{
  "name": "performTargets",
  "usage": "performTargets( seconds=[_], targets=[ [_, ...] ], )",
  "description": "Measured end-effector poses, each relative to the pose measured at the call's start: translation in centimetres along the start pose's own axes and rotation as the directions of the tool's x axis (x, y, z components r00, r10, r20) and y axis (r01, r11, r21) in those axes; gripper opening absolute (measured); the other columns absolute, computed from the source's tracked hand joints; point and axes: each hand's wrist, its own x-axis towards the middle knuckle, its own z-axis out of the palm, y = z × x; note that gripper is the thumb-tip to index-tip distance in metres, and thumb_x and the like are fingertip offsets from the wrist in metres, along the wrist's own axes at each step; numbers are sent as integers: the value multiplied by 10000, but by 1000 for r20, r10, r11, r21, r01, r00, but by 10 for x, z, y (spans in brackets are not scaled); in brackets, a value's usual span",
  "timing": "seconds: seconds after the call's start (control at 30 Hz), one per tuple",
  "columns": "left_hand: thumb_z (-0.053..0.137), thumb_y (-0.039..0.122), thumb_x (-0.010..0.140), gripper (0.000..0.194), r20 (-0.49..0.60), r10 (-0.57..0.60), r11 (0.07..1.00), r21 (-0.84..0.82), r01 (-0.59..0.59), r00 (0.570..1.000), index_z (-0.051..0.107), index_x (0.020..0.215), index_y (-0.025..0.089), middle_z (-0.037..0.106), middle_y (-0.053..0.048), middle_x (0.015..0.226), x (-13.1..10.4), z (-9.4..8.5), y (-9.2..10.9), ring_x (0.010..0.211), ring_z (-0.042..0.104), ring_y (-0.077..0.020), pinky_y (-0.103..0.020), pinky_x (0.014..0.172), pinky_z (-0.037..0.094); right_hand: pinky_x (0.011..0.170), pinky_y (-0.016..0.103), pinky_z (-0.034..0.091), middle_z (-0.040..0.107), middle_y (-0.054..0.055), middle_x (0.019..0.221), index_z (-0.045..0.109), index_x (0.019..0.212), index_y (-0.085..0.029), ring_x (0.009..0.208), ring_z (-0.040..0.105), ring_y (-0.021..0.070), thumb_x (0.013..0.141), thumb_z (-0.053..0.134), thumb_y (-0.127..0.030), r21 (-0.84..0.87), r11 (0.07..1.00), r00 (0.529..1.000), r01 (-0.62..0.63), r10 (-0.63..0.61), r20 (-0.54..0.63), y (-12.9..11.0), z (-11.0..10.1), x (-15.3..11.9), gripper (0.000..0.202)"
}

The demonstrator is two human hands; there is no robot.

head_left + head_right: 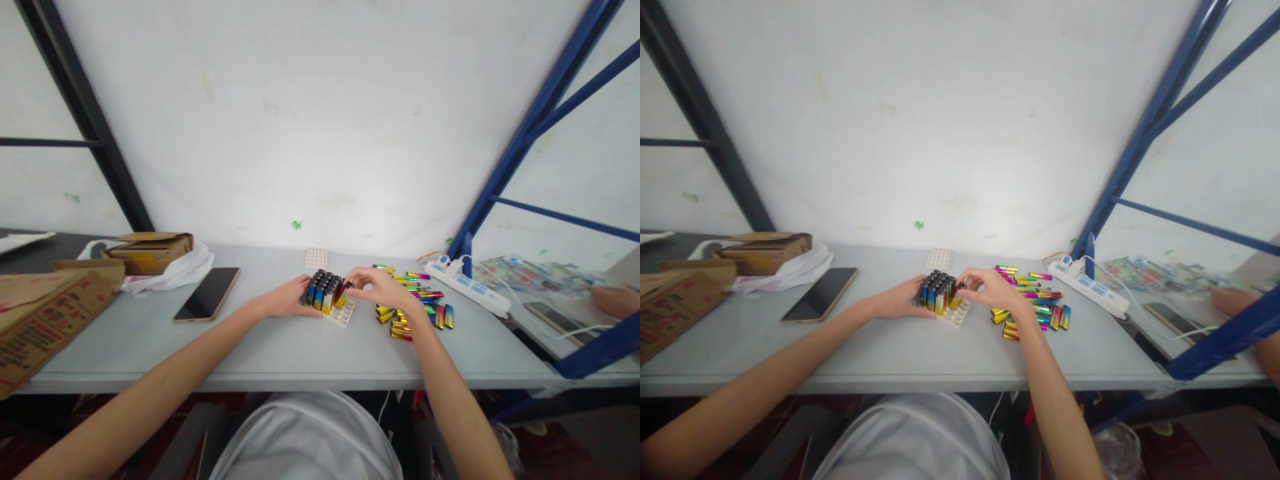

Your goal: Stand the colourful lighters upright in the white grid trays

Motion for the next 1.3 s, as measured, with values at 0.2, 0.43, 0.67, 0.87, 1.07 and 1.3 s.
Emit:
performTargets(
  seconds=[0.2,0.43,0.67,0.87,1.07,1.3],
  targets=[
    [805,619,826,632,-2,-11,1000,7,11,1000,694,1305,223,626,-90,1325,0,2,-3,1255,586,-311,-412,1164,432,743,305,525,739,15,852,636,1049,-209,795,697,195,909,719,-334,-120,993,1000,-15,17,18,-8,5,2,204],
    [812,601,825,626,-5,-7,1000,17,8,1000,693,1298,209,621,-104,1319,-1,2,-4,1251,591,-310,-413,1161,443,718,293,510,734,9,820,633,1028,-205,770,693,190,922,696,-266,-239,971,1000,-9,8,-8,-18,5,1,137],
    [822,589,819,652,-17,-14,1000,17,15,1000,672,1330,211,622,-106,1334,-1,3,-5,1255,590,-318,-433,1163,442,686,279,482,732,-4,795,638,1052,-207,731,682,181,944,694,-263,-249,968,1000,-6,11,20,-22,7,3,134],
    [816,612,824,689,-14,-9,1000,13,9,1000,656,1361,211,612,-109,1382,-1,3,-5,1299,570,-327,-429,1186,417,689,281,479,740,-5,817,650,1018,-212,752,695,185,926,730,-283,-205,978,996,-38,55,74,-25,5,-2,140],
    [824,614,815,722,-25,-5,1000,4,5,1000,640,1382,206,601,-117,1412,-1,4,-7,1303,573,-332,-431,1177,429,671,278,464,736,-11,788,656,1074,-212,716,687,178,930,719,-245,-261,965,999,-29,37,29,-21,12,4,160],
    [804,636,820,658,-17,-15,1000,6,15,1000,681,1309,215,620,-106,1331,-1,2,-3,1241,595,-318,-430,1154,452,671,291,493,754,-4,791,651,1210,-237,690,676,185,959,682,-357,-242,970,997,-38,19,-79,-28,4,0,280]
  ],
)
